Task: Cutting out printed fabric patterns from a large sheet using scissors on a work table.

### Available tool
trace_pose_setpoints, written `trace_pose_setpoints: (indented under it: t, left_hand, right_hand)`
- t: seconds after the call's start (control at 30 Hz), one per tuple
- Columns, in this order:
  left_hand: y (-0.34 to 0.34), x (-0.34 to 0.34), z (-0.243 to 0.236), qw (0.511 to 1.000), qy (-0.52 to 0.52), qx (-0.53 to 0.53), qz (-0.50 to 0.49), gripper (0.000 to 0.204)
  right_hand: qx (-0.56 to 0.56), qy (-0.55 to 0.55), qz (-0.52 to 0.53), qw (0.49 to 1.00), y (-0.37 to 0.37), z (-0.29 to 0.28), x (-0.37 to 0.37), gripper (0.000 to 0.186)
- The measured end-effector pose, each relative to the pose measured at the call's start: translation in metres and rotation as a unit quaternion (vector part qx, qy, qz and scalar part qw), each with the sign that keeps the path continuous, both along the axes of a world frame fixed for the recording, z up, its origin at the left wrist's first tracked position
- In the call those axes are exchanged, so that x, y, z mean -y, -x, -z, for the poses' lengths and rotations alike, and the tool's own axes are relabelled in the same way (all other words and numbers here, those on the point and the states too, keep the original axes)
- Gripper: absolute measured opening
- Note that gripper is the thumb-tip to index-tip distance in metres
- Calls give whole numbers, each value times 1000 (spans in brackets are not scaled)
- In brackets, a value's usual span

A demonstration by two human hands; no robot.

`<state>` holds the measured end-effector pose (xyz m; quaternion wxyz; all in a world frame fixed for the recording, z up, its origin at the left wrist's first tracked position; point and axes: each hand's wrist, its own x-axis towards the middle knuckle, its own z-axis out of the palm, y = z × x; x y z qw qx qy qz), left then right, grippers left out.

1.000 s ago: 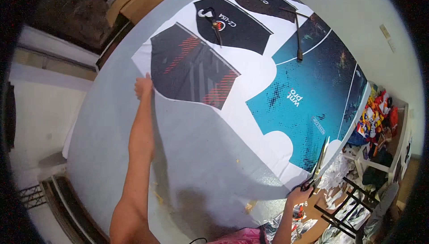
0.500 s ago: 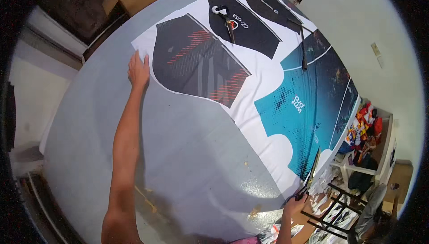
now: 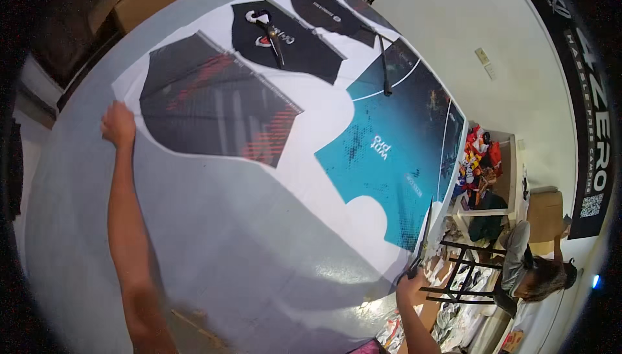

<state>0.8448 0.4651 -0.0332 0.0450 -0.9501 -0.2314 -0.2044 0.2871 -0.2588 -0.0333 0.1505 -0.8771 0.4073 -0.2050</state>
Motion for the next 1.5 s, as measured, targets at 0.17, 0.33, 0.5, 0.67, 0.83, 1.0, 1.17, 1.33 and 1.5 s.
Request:
trace_pose_setpoints:
  t: [0.17,0.33,0.5,0.67,0.83,1.0,1.17,1.33,1.5]
  left_hand:
    - [-7,-13,-5,998,-51,-25,-24,29]
    - [-12,-66,23,994,-57,-93,-7,32]
    - [2,-130,-24,940,-264,-186,-108,39]
    - [104,-2,-68,994,-70,60,60,48]
    - [208,335,-66,973,227,-12,47,52]
    - [204,615,-55,926,299,-135,188,69]
    - [220,643,-57,975,197,-98,17,71]
    - [253,589,-25,959,163,-83,-217,53]
    - [257,538,10,949,190,-156,-195,38]
  right_hand:
    - [-121,-111,26,986,-1,-29,-6,34]
    - [-229,-223,-42,947,11,-62,-13,22]
    - [-581,-315,153,734,-13,-63,-3,26]
    - [-464,-405,-311,724,-66,-113,11,24]
    - [-251,-266,-453,813,-191,-146,75,12]
    - [-205,-197,-266,921,-353,-91,203,36]
    - [-128,-154,-209,957,-424,-35,248,39]
    - [-124,-124,-173,969,-432,10,271,60]
    - [-48,-61,-195,978,-403,36,255,65]
